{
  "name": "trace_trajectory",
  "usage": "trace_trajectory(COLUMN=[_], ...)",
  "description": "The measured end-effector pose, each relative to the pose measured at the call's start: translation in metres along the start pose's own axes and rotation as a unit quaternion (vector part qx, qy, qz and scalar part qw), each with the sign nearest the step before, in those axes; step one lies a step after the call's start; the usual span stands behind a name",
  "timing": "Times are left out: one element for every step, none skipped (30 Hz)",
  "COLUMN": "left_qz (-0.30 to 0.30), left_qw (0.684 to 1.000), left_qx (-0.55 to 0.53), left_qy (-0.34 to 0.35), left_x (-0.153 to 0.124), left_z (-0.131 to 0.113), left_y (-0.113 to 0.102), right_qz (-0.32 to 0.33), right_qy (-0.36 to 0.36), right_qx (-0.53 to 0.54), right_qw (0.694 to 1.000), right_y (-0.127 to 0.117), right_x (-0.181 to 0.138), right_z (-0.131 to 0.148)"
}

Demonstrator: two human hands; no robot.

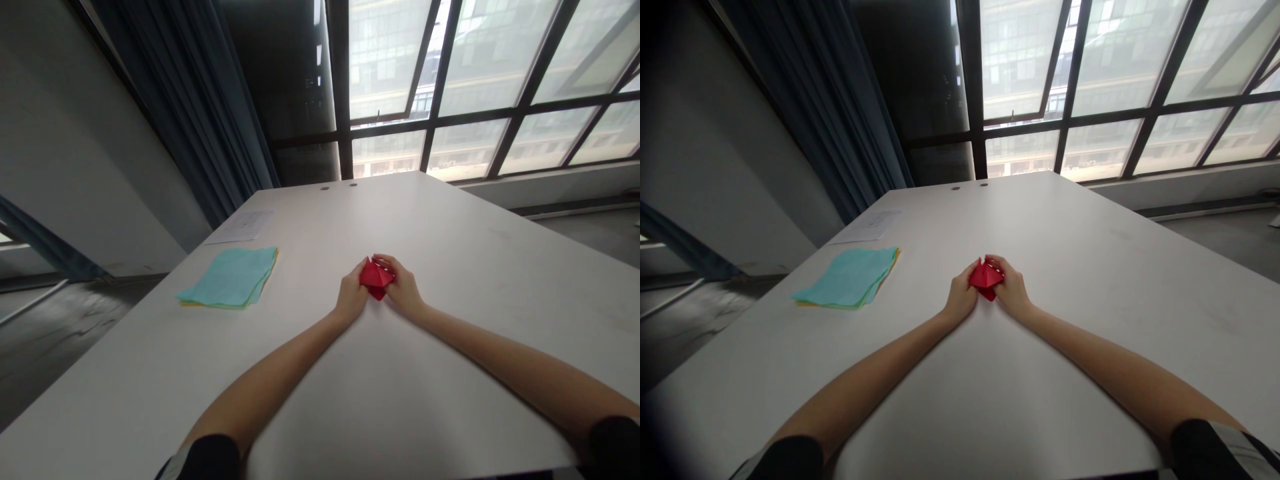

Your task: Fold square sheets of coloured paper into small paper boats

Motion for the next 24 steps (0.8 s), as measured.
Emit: trace_trajectory(left_qz=[-0.008, -0.008, -0.002, 0.011, 0.026, 0.041, 0.055, 0.066, 0.073, 0.078, 0.08, 0.08, 0.078, 0.075, 0.072, 0.067, 0.062, 0.055, 0.048, 0.042, 0.037, 0.035, 0.034, 0.034], left_qw=[1.0, 1.0, 0.999, 0.998, 0.997, 0.995, 0.992, 0.99, 0.988, 0.986, 0.985, 0.983, 0.982, 0.981, 0.98, 0.979, 0.98, 0.982, 0.985, 0.987, 0.99, 0.992, 0.993, 0.994], left_qx=[0.013, 0.027, 0.042, 0.059, 0.076, 0.093, 0.109, 0.123, 0.134, 0.144, 0.154, 0.163, 0.171, 0.18, 0.187, 0.19, 0.187, 0.178, 0.166, 0.151, 0.136, 0.123, 0.112, 0.102], left_qy=[0.0, 0.001, 0.003, 0.004, 0.004, 0.001, -0.003, -0.008, -0.011, -0.011, -0.009, -0.006, -0.003, -0.004, -0.007, -0.012, -0.016, -0.018, -0.018, -0.018, -0.016, -0.014, -0.012, -0.011], left_x=[-0.001, -0.001, -0.002, -0.003, -0.004, -0.004, -0.005, -0.006, -0.006, -0.007, -0.007, -0.007, -0.007, -0.006, -0.006, -0.006, -0.006, -0.006, -0.005, -0.005, -0.005, -0.005, -0.005, -0.005], left_z=[-0.002, -0.004, -0.007, -0.01, -0.012, -0.014, -0.014, -0.015, -0.015, -0.014, -0.014, -0.014, -0.014, -0.013, -0.011, -0.01, -0.009, -0.008, -0.007, -0.007, -0.007, -0.007, -0.006, -0.006], left_y=[-0.002, -0.002, -0.002, 0.0, 0.002, 0.004, 0.006, 0.008, 0.009, 0.01, 0.011, 0.011, 0.011, 0.011, 0.01, 0.01, 0.009, 0.008, 0.007, 0.006, 0.006, 0.006, 0.006, 0.006], right_qz=[-0.003, -0.006, -0.009, -0.012, -0.015, -0.019, -0.022, -0.027, -0.032, -0.036, -0.04, -0.044, -0.048, -0.053, -0.059, -0.064, -0.068, -0.071, -0.073, -0.074, -0.074, -0.075, -0.076, -0.077], right_qy=[0.002, 0.003, 0.006, 0.009, 0.014, 0.02, 0.026, 0.033, 0.038, 0.043, 0.046, 0.048, 0.048, 0.047, 0.046, 0.044, 0.044, 0.045, 0.046, 0.048, 0.05, 0.051, 0.051, 0.052], right_qx=[-0.003, -0.008, -0.016, -0.024, -0.029, -0.032, -0.033, -0.032, -0.03, -0.028, -0.028, -0.029, -0.029, -0.029, -0.027, -0.024, -0.021, -0.018, -0.014, -0.01, -0.004, 0.005, 0.017, 0.031], right_qw=[1.0, 1.0, 1.0, 1.0, 0.999, 0.999, 0.999, 0.999, 0.998, 0.998, 0.998, 0.997, 0.997, 0.997, 0.997, 0.997, 0.996, 0.996, 0.996, 0.996, 0.996, 0.996, 0.996, 0.995], right_y=[0.0, -0.001, -0.001, -0.001, -0.001, -0.002, -0.002, -0.003, -0.004, -0.005, -0.006, -0.007, -0.008, -0.009, -0.01, -0.011, -0.012, -0.012, -0.012, -0.012, -0.012, -0.011, -0.011, -0.011], right_x=[0.0, -0.001, -0.001, -0.001, -0.001, -0.001, -0.001, 0.0, 0.0, 0.0, 0.001, 0.001, 0.001, 0.001, 0.001, 0.001, 0.001, 0.001, 0.002, 0.002, 0.002, 0.003, 0.003, 0.004], right_z=[0.001, 0.002, 0.003, 0.004, 0.005, 0.006, 0.006, 0.005, 0.005, 0.004, 0.003, 0.003, 0.002, 0.002, 0.001, 0.001, 0.001, 0.0, 0.0, -0.001, -0.003, -0.005, -0.007, -0.009])
Point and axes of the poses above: each hand's wrist, its own x-axis towards the middle knuckle, its own y-axis out of the palm, z = x × y, the point moved 7 cm from there along x, towards the middle knuckle, and after that the axes turned 3 degrees about z, right-handed, at the moved point
